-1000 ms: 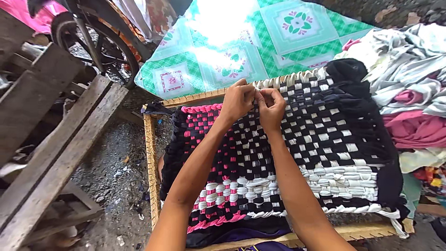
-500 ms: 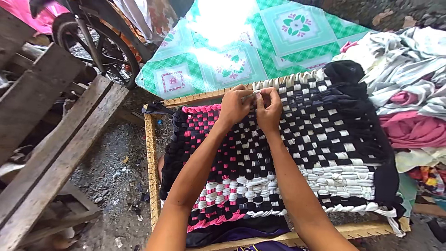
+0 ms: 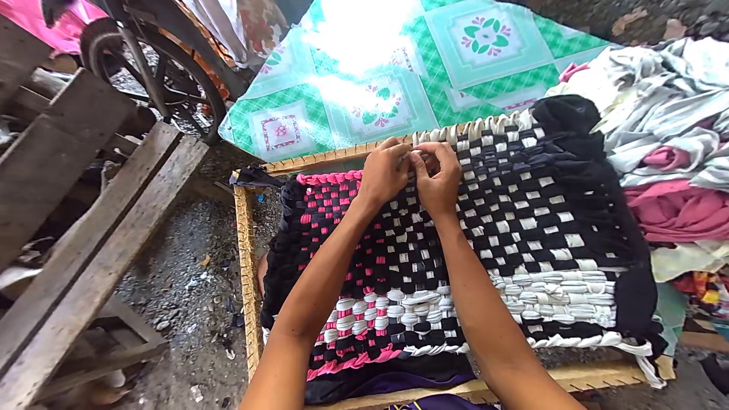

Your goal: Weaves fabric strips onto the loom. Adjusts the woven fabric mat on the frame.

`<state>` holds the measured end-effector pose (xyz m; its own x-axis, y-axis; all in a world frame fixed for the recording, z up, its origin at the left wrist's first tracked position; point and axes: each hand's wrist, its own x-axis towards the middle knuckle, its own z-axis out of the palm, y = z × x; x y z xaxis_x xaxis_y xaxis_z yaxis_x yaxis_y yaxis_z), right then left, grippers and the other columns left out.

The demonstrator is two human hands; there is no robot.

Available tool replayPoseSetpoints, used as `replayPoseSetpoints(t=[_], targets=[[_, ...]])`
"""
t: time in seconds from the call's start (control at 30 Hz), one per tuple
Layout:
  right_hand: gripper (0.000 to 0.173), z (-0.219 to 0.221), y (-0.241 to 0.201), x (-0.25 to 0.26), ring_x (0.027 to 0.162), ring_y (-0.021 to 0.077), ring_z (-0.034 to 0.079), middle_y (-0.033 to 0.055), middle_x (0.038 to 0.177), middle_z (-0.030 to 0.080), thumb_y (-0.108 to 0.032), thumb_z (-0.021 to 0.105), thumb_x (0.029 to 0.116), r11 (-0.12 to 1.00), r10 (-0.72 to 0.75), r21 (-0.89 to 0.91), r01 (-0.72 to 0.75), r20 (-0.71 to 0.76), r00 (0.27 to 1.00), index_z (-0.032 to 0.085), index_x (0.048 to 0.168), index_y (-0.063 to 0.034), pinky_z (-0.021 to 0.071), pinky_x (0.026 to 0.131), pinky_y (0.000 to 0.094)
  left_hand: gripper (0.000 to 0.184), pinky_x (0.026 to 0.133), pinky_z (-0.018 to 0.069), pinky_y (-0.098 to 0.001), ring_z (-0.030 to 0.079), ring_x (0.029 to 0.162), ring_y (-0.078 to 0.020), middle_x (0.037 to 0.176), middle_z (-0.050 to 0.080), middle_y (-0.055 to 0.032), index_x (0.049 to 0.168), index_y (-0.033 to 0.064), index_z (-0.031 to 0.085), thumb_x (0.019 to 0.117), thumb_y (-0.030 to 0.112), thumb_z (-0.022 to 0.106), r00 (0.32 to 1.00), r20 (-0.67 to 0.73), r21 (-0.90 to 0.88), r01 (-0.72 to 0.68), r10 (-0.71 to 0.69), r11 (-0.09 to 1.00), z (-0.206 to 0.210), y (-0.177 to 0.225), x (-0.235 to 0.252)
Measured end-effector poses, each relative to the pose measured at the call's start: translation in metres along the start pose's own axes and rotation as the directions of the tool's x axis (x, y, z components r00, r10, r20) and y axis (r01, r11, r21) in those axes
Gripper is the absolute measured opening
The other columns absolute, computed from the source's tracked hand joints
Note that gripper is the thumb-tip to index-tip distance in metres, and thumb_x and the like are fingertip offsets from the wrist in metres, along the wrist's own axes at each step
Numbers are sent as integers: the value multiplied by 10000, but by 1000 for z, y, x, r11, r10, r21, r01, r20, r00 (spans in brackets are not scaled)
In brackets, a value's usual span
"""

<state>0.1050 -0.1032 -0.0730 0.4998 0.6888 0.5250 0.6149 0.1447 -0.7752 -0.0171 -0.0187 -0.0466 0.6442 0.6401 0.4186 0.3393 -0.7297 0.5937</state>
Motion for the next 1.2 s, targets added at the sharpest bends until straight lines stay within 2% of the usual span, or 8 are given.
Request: replayPoseSetpoints(t=[0.17,0.3,0.53,0.63,0.7,0.83,0.97,1.2], targets=[[212,2,-2,0,998,172,657,95,1039,683,-201,559,1054,993,31,-115,-32,-15,999,707,1081,-52,540,910,329,226,827,589,-428,697,914,-223,1019,710,-103,1142,86,767,956,164,665,1000,5,-16,-17,17,1000,1,-2,-5],[249,3,-4,0,1052,215,653,123,1048,683,-196,503,1072,985,37,-170,-34,14,999,683,1079,-26,522,965,361,258,818,581,-422,701,916,-183,1083,733,-55,1203,156,766,979,199,646,997,-50,-66,56,-59,996,5,0,-21],[249,1,1,0,836,120,646,70,969,669,-287,650,1018,995,99,26,-99,14,995,683,1037,-41,558,770,282,245,717,567,-432,692,827,-161,988,729,-6,1173,260,785,982,295,636,985,-88,-33,149,-151,988,5,2,-14],[227,1,1,0,786,102,637,53,947,673,-276,700,988,991,118,71,-116,-20,993,700,1019,-50,554,719,257,244,744,565,-478,704,908,-181,1032,734,-5,1155,304,790,980,316,619,979,-24,-34,203,-204,979,1,4,-5],[222,1,2,0,787,98,644,56,965,682,-262,719,976,990,105,94,-102,-29,994,707,1041,-50,563,709,247,243,798,578,-493,712,963,-175,1080,744,5,1145,290,793,973,316,624,972,17,-65,234,-234,970,-3,3,-1],[215,-1,1,-1,823,107,666,59,1010,708,-204,735,959,988,58,142,-53,-31,998,713,1103,-44,579,737,267,176,835,615,-411,737,904,-100,1014,781,38,1064,219,817,958,292,697,966,-32,-229,242,-255,943,-2,-4,-2],[184,1,3,-3,888,118,705,68,1043,730,-121,704,968,984,26,175,-23,-18,1000,722,1128,-32,614,808,288,126,833,636,-347,734,867,-97,992,761,-5,989,123,811,936,224,756,961,-59,-396,225,-270,890,-1,-5,0],[168,2,5,-3,832,99,674,73,1057,722,-151,733,952,994,-38,106,39,-10,999,777,1088,-65,587,733,249,169,879,616,-302,719,946,-119,1059,730,-77,1069,56,787,994,121,650,996,6,-320,87,-90,943,-12,-4,-5]])
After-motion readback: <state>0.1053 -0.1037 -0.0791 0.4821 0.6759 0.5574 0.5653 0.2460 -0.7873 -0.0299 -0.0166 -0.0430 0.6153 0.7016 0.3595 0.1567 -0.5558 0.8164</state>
